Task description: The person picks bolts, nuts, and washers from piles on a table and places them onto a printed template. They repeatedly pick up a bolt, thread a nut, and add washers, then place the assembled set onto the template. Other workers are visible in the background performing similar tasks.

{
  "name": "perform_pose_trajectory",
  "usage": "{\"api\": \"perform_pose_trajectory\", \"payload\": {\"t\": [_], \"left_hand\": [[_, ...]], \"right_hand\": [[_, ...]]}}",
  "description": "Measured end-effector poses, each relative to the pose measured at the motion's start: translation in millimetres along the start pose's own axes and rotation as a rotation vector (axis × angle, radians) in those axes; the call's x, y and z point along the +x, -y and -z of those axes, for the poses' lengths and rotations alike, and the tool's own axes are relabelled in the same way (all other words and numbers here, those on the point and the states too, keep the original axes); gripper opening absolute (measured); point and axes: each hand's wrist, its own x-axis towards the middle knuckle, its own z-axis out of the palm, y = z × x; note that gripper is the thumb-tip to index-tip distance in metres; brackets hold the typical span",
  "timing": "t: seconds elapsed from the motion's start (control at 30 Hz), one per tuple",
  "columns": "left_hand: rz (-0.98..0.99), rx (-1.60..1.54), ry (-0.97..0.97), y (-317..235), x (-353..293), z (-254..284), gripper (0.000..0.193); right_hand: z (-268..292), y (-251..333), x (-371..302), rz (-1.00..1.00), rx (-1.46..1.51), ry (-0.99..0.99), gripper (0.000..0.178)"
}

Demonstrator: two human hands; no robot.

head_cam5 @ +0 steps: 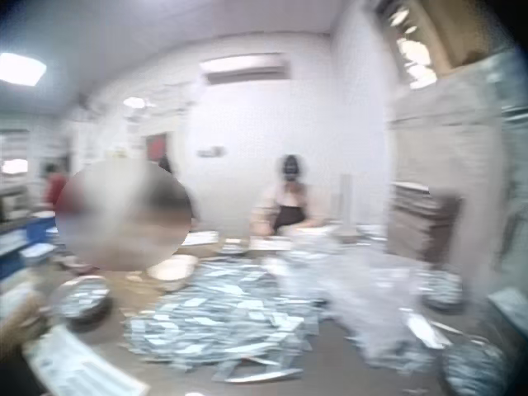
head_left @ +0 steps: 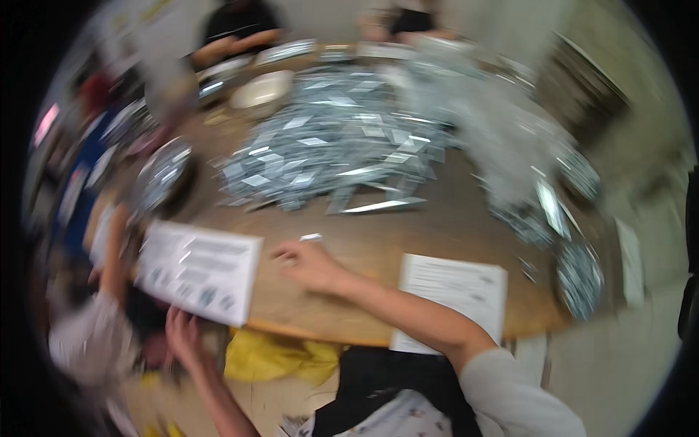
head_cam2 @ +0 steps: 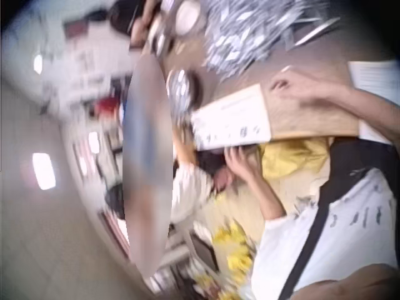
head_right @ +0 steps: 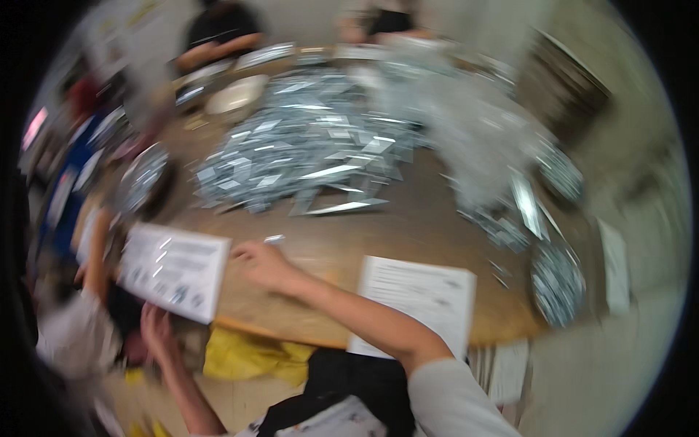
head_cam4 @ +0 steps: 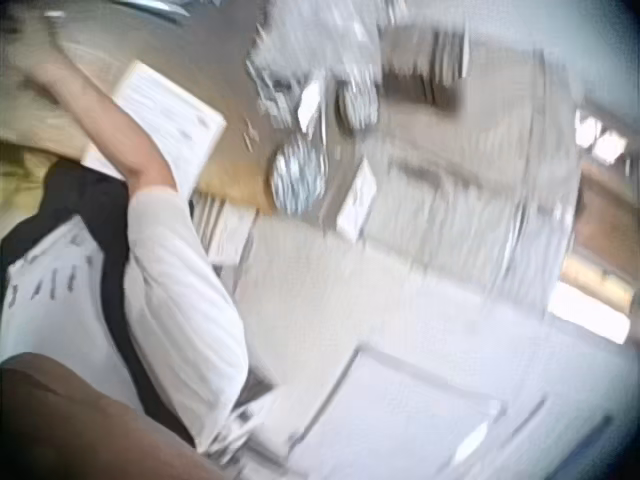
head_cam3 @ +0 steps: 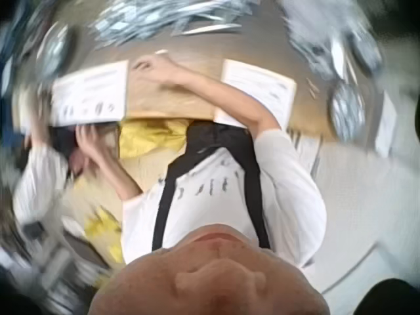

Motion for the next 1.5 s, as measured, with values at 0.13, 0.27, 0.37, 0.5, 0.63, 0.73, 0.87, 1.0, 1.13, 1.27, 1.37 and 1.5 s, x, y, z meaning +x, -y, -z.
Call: {"api": "perform_pose_trajectory", "payload": {"t": [0.13,0.27,0.37,0.5,0.63,0.73,0.87,1.0,1.13,1.27,1.37,1.5], "left_hand": [[0.108,-0.249,0.129,-24.0,-51.5,-79.2,0.032],[0.081,-0.168,0.644,-68.1,-110.8,-181.6,0.020],[-0.204,-0.014,1.027,-99.6,-152.6,-251.3,0.025],[-0.713,0.235,1.358,-120.6,-200.4,-322.3,0.049],[-0.922,0.517,1.371,-109.1,-235.6,-348.8,0.067],[-0.898,0.612,1.345,-100.5,-237.5,-343.8,0.070],[-0.908,0.582,1.363,-98.7,-240.5,-351.8,0.068],[-0.880,0.554,1.336,-95.6,-239.8,-343.8,0.068],[-0.740,0.182,1.275,-90.2,-231.9,-346.6,0.037],[-0.294,0.148,0.973,-84.3,-193.8,-325.3,0.011],[-0.288,0.132,0.878,-70.6,-171.2,-336.4,0.025],[-0.323,0.261,1.030,-75.5,-161.4,-346.9,0.024]], "right_hand": [[120.6,32.8,-107.2,-0.101,-0.166,-0.303,0.031],[243.5,41.0,-208.4,-0.358,-0.612,-0.853,0.018],[337.4,25.3,-268.3,-0.422,-1.170,-1.039,0.016],[424.8,-9.4,-304.5,-0.799,-1.504,-0.840,0.015],[459.4,-39.1,-303.4,-0.970,-1.531,-0.636,0.016],[453.3,-23.6,-287.1,-0.945,-1.409,-0.707,0.020],[459.3,-16.5,-333.3,-0.585,-1.069,-1.093,0.028],[322.4,37.4,-317.4,-0.255,-0.446,-1.269,0.025],[219.1,39.9,-311.9,-0.255,-0.652,-0.836,0.017],[196.6,21.3,-298.4,-0.104,-0.739,-0.533,0.016],[202.9,13.9,-297.1,-0.051,-0.893,-0.474,0.017],[208.3,12.0,-295.4,-0.013,-0.936,-0.431,0.020]]}}
